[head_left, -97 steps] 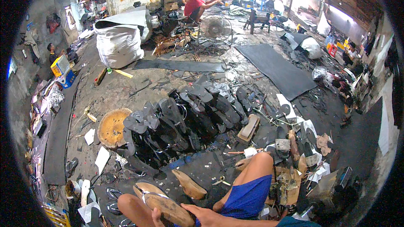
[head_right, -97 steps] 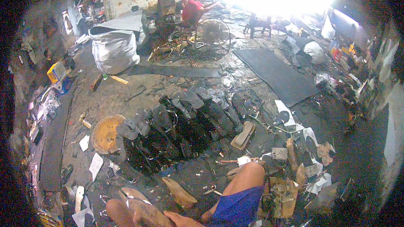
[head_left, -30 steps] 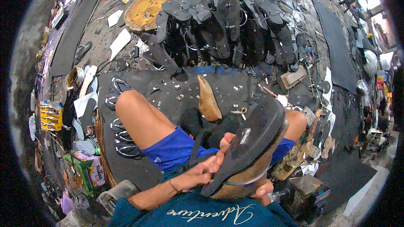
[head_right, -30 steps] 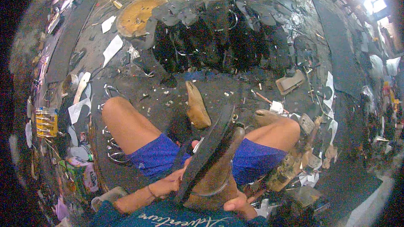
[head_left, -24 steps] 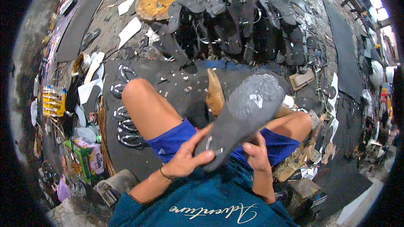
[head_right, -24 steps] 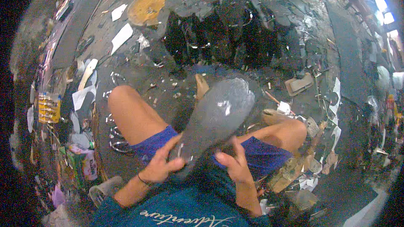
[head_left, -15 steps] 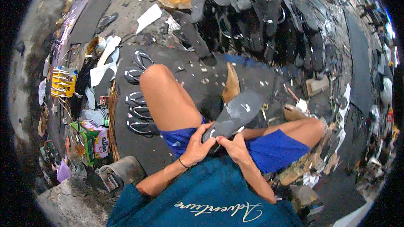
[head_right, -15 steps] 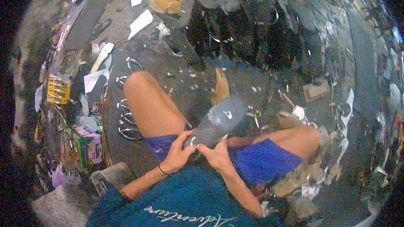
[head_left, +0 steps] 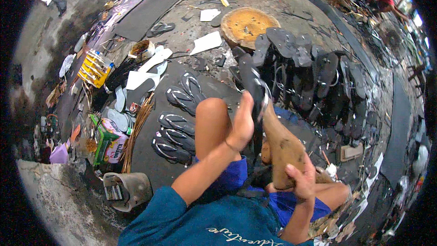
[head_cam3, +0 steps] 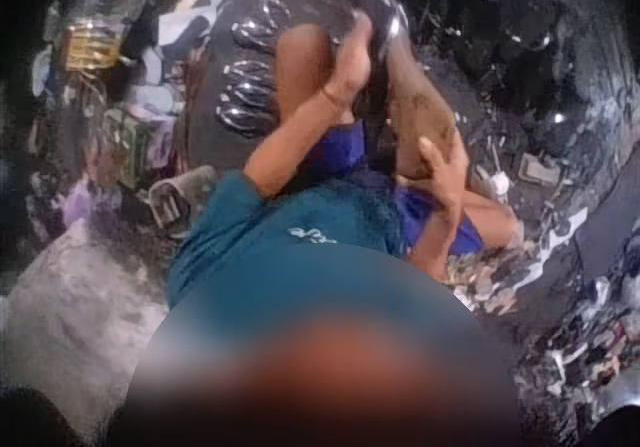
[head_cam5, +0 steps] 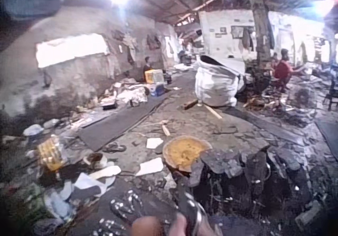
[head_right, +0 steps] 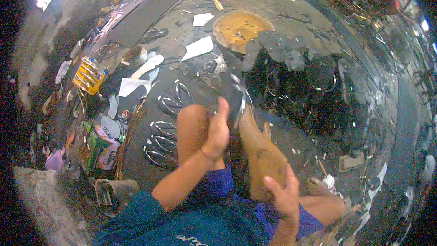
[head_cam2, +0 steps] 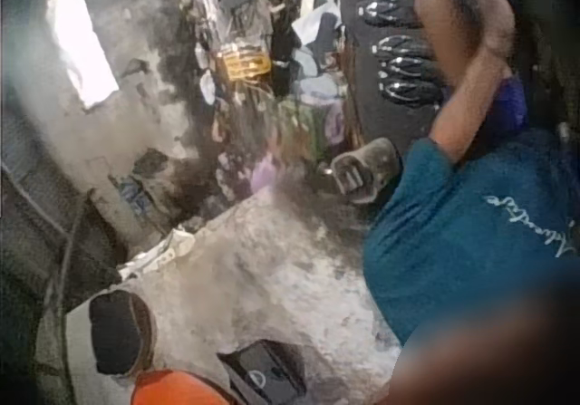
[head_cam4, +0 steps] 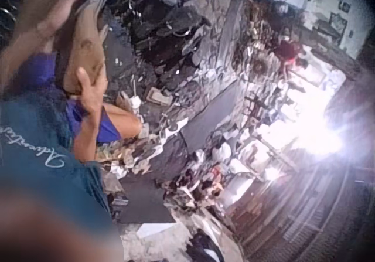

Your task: The person sits on the floor and repeatedly presses a black flip-flop sole onto a wooden shoe last, then removes it and repeats the process. The person handles multiple flip-flops and lasts, turning them over and repositioning them during the cycle.

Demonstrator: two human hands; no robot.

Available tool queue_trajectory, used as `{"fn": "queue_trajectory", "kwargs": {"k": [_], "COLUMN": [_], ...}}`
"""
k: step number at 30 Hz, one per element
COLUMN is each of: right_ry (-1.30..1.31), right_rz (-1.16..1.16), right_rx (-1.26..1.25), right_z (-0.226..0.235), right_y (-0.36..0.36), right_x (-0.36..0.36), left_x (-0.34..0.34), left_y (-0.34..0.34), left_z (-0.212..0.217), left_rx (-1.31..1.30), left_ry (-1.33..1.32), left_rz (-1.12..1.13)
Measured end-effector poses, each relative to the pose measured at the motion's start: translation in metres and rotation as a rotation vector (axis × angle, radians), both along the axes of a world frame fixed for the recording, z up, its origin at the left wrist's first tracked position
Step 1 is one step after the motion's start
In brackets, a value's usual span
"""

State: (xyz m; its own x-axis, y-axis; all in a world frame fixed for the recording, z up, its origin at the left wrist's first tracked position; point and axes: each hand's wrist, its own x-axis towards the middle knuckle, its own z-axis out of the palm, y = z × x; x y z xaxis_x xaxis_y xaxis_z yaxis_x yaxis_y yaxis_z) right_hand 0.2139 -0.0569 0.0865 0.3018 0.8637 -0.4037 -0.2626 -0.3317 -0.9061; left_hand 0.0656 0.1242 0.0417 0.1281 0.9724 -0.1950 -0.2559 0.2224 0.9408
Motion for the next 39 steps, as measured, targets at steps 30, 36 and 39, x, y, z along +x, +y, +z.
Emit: {"fn": "queue_trajectory", "kwargs": {"k": [30, 36, 39], "right_ry": [-0.705, -0.500, -0.622], "right_rz": [0.068, -0.072, -0.091], "right_rx": [0.215, 0.081, 0.157], "right_z": [-0.036, -0.010, -0.006], "right_y": [0.024, -0.004, -0.013], "right_x": [-0.060, -0.065, -0.075], "left_x": [-0.047, -0.055, -0.057], "left_y": [-0.018, -0.102, -0.115], "left_z": [0.001, 0.041, 0.044], "left_rx": [0.053, 0.112, 0.244], "left_ry": [0.345, 0.455, 0.542], "left_rz": [-0.249, -0.511, -0.542]}}
